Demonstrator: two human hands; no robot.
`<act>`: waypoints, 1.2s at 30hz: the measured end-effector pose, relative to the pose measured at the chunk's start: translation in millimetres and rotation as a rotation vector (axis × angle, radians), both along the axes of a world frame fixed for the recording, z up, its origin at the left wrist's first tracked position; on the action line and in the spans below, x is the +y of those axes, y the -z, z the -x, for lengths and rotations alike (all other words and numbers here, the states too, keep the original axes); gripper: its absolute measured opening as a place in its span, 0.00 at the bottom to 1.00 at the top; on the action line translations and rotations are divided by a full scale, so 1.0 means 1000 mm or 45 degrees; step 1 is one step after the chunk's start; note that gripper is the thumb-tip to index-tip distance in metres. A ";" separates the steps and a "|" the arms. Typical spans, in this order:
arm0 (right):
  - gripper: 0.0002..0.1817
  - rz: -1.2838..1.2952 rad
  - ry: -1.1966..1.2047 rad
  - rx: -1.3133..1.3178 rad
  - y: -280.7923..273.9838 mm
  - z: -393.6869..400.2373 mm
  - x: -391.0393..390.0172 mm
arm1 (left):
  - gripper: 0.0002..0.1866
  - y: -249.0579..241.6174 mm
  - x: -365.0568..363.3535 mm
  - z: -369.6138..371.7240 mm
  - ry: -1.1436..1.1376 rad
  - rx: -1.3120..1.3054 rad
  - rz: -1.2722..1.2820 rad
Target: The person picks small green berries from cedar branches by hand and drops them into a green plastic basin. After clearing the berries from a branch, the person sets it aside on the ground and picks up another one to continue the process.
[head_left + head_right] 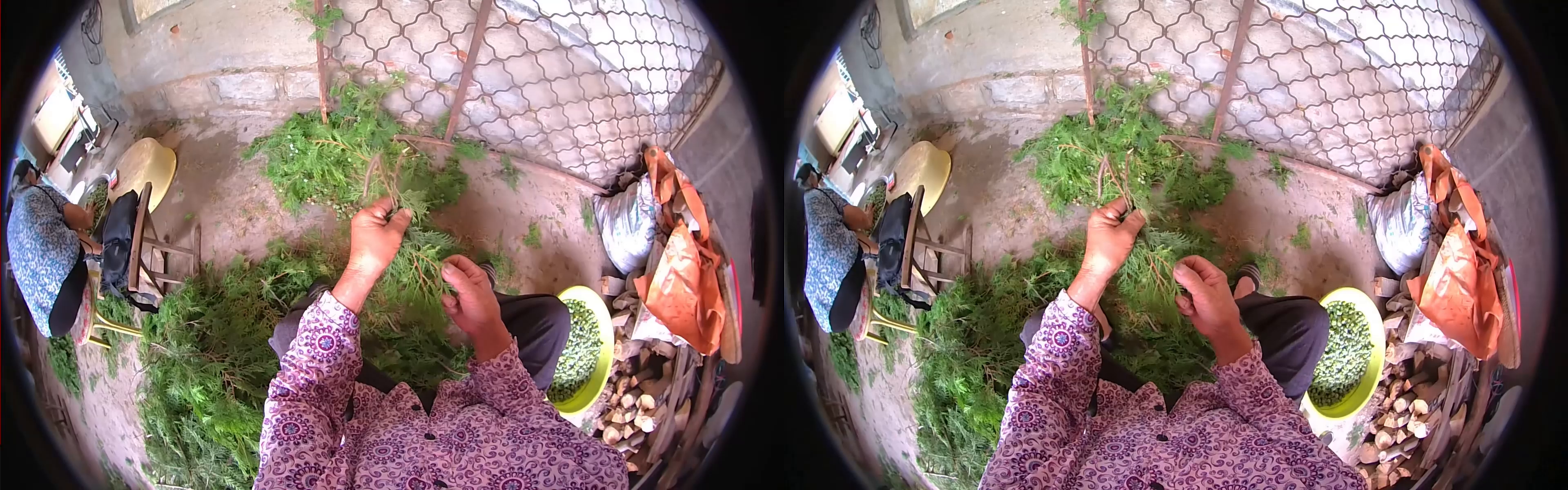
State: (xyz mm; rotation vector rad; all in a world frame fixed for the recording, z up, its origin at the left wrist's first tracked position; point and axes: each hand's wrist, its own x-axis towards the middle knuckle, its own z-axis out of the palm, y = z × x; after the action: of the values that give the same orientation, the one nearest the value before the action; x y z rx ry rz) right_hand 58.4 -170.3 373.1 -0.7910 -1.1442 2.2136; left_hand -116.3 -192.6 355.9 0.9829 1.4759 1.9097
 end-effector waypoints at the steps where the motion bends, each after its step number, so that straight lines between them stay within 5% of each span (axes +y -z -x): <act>1: 0.04 0.001 -0.002 0.000 0.000 0.000 -0.001 | 0.10 -0.001 0.000 0.003 0.005 0.006 -0.008; 6: 0.03 0.057 -0.171 0.013 -0.010 -0.001 -0.010 | 0.07 0.011 0.003 0.001 -0.006 -0.024 -0.033; 8: 0.03 -0.054 -0.323 0.055 -0.022 -0.014 -0.014 | 0.05 0.008 0.002 0.005 -0.243 0.203 0.078; 12: 0.07 0.033 -0.552 0.331 -0.031 -0.024 -0.030 | 0.07 -0.003 0.002 0.021 -0.145 -0.286 -0.149; 17: 0.09 0.312 -0.483 0.344 -0.019 -0.015 -0.038 | 0.06 -0.001 0.000 0.013 -0.176 -0.280 -0.082; 27: 0.15 0.101 -0.044 -0.054 0.023 0.012 -0.032 | 0.04 -0.004 -0.007 0.016 -0.178 -0.278 0.035; 33: 0.14 0.152 0.075 -0.004 0.029 0.022 -0.022 | 0.05 -0.001 -0.004 0.013 -0.159 -0.288 -0.054; 36: 0.06 0.186 0.141 0.070 0.022 0.026 -0.022 | 0.05 -0.003 -0.004 0.011 -0.143 -0.330 -0.085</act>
State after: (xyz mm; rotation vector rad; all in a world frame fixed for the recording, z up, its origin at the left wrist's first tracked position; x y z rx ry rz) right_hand 32.3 -192.4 351.1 -0.8271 -0.8991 2.2303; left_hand -127.7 -196.9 358.6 0.6617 1.3487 2.0883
